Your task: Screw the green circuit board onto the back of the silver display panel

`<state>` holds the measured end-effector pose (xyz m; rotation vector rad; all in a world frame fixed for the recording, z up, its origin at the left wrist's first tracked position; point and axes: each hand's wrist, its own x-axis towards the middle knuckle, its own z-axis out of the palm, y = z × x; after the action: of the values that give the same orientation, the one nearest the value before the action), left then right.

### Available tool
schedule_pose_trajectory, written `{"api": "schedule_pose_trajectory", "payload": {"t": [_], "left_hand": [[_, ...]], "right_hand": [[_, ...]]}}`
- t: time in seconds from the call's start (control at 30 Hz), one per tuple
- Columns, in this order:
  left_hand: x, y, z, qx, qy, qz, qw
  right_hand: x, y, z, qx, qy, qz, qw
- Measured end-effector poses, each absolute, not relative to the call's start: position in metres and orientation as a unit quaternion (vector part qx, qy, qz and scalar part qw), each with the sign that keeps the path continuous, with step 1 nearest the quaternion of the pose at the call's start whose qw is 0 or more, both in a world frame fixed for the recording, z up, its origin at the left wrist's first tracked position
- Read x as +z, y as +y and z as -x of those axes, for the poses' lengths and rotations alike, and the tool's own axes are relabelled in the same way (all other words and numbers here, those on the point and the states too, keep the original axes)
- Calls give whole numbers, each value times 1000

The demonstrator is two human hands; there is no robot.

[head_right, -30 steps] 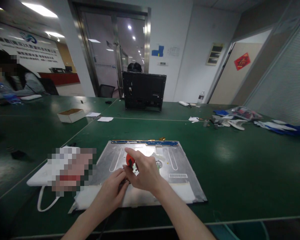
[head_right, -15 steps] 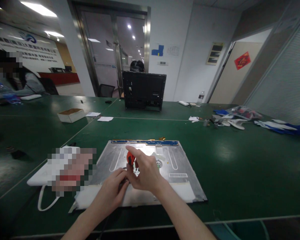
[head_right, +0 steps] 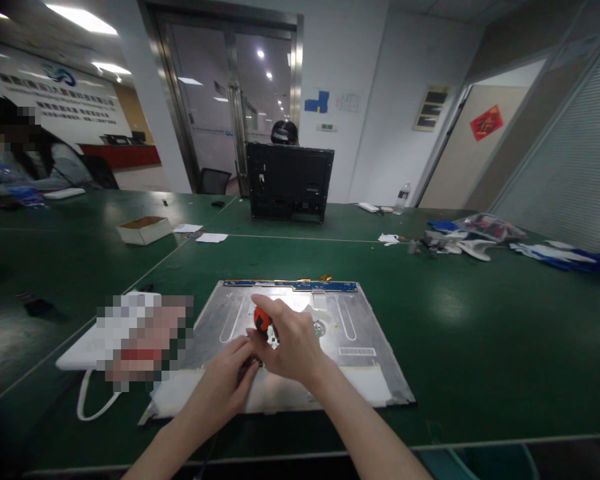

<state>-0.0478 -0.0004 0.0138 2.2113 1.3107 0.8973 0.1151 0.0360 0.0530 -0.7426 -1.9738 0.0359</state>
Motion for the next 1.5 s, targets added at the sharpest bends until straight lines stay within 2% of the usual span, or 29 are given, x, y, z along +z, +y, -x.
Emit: {"api": "schedule_pose_trajectory", "payload": {"t": [0.27, 0.7, 1.03, 1.5], "left_hand": [[14, -2, 49, 326, 464, -795, 215], [10, -1, 49, 321, 469, -794, 217], [12, 0, 49, 325, 465, -794, 217], [10, 0, 49, 323, 468, -796, 208]], "right_hand": [[58, 32, -116, 49, -820, 280, 497], [53, 36, -113, 12, -811, 293, 505], [58, 32, -117, 46, -822, 278, 494], [54, 36, -114, 2, -814, 295, 500]]}}
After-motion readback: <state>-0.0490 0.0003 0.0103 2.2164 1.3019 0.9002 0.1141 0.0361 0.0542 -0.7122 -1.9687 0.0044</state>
